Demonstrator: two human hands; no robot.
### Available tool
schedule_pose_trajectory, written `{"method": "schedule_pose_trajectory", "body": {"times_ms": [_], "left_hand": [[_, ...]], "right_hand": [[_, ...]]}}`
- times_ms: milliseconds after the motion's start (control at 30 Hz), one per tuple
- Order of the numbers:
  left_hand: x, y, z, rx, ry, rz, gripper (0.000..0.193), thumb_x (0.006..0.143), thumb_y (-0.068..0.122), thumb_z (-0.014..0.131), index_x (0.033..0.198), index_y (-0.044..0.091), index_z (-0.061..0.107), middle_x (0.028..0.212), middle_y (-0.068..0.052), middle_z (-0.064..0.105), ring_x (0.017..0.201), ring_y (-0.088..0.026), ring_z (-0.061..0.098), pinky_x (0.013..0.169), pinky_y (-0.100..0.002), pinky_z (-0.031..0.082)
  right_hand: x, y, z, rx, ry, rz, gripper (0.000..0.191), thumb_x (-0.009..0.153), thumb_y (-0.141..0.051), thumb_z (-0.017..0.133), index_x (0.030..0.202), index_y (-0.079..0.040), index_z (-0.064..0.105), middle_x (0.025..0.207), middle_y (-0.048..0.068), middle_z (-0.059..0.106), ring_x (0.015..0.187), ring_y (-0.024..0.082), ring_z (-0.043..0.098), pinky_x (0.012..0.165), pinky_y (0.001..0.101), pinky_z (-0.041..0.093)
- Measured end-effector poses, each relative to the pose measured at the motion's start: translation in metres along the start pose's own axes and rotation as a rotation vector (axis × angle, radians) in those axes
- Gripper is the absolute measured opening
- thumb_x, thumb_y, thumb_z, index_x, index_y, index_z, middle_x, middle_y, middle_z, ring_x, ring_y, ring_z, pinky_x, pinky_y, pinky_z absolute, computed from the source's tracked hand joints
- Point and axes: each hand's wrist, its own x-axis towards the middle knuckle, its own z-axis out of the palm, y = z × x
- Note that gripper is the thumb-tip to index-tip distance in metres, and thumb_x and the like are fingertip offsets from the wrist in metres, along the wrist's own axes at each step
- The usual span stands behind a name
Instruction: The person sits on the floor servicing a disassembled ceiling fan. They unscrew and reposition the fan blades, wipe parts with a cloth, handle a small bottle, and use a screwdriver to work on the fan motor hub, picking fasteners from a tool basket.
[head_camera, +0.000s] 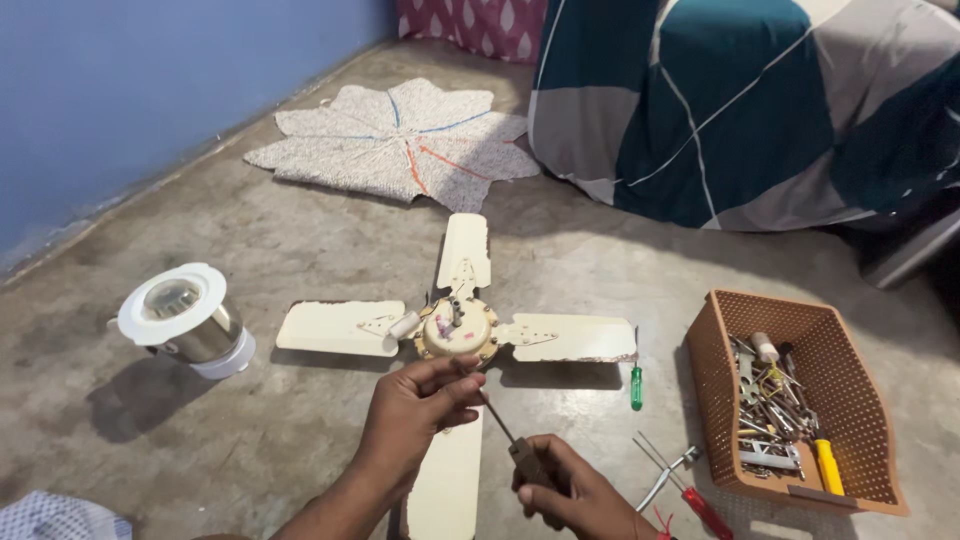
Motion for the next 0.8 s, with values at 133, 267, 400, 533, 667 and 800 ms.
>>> {"method": "schedule_pose_trajectory", "body": {"times_ms": [133, 267, 400, 533, 667, 800], "left_hand": [[0.009, -0.006, -0.005, -0.116, -0.002, 0.004, 0.030, 0.089, 0.012, 0.072, 0.118, 0.003, 0.075, 0.100, -0.007, 0.080, 0.088, -0.016, 0.076, 0.076, -0.032, 0.062], [0.017, -0.007, -0.008, -0.169, -0.019, -0.010, 0.026, 0.091, 0.013, 0.070, 0.115, 0.004, 0.076, 0.102, -0.005, 0.080, 0.090, -0.017, 0.076, 0.076, -0.032, 0.060], [0.020, -0.008, -0.008, -0.167, 0.016, -0.014, 0.022, 0.093, 0.017, 0.069, 0.110, 0.006, 0.075, 0.100, -0.005, 0.080, 0.088, -0.017, 0.075, 0.074, -0.032, 0.059], [0.020, -0.011, -0.011, -0.232, 0.042, -0.064, 0.021, 0.095, 0.024, 0.066, 0.106, 0.007, 0.074, 0.098, -0.004, 0.078, 0.087, -0.018, 0.075, 0.070, -0.032, 0.056], [0.022, -0.020, -0.014, -0.181, 0.079, -0.129, 0.021, 0.096, 0.026, 0.065, 0.105, 0.008, 0.073, 0.098, -0.003, 0.078, 0.087, -0.017, 0.075, 0.071, -0.033, 0.056], [0.028, -0.040, -0.009, -0.080, 0.106, -0.175, 0.030, 0.095, 0.028, 0.066, 0.114, 0.005, 0.071, 0.103, -0.005, 0.078, 0.092, -0.019, 0.076, 0.078, -0.034, 0.059]], "right_hand": [[0.010, 0.012, -0.004, 0.097, 0.045, -0.084, 0.050, 0.090, -0.027, 0.073, 0.134, -0.006, 0.058, 0.094, 0.005, 0.062, 0.078, 0.010, 0.054, 0.064, 0.0258, 0.043], [0.018, 0.020, -0.013, 0.073, 0.133, -0.053, 0.049, 0.092, -0.034, 0.065, 0.133, -0.006, 0.064, 0.089, 0.005, 0.067, 0.072, 0.011, 0.056, 0.063, 0.0265, 0.047], [0.021, 0.022, -0.019, 0.105, 0.141, -0.049, 0.050, 0.094, -0.040, 0.059, 0.128, -0.003, 0.066, 0.087, 0.006, 0.072, 0.070, 0.010, 0.057, 0.061, 0.0251, 0.045], [0.024, 0.019, -0.022, 0.041, 0.120, 0.001, 0.044, 0.097, -0.040, 0.056, 0.119, -0.004, 0.067, 0.085, 0.004, 0.071, 0.071, 0.009, 0.059, 0.061, 0.0227, 0.044], [0.025, 0.016, -0.019, -0.055, 0.054, 0.020, 0.035, 0.094, -0.030, 0.069, 0.117, -0.004, 0.065, 0.084, 0.003, 0.065, 0.069, 0.009, 0.056, 0.060, 0.0253, 0.045], [0.023, 0.013, -0.017, -0.282, 0.142, 0.111, 0.039, 0.087, -0.031, 0.077, 0.111, -0.003, 0.066, 0.081, 0.005, 0.069, 0.070, 0.014, 0.064, 0.064, 0.0299, 0.053]]}}
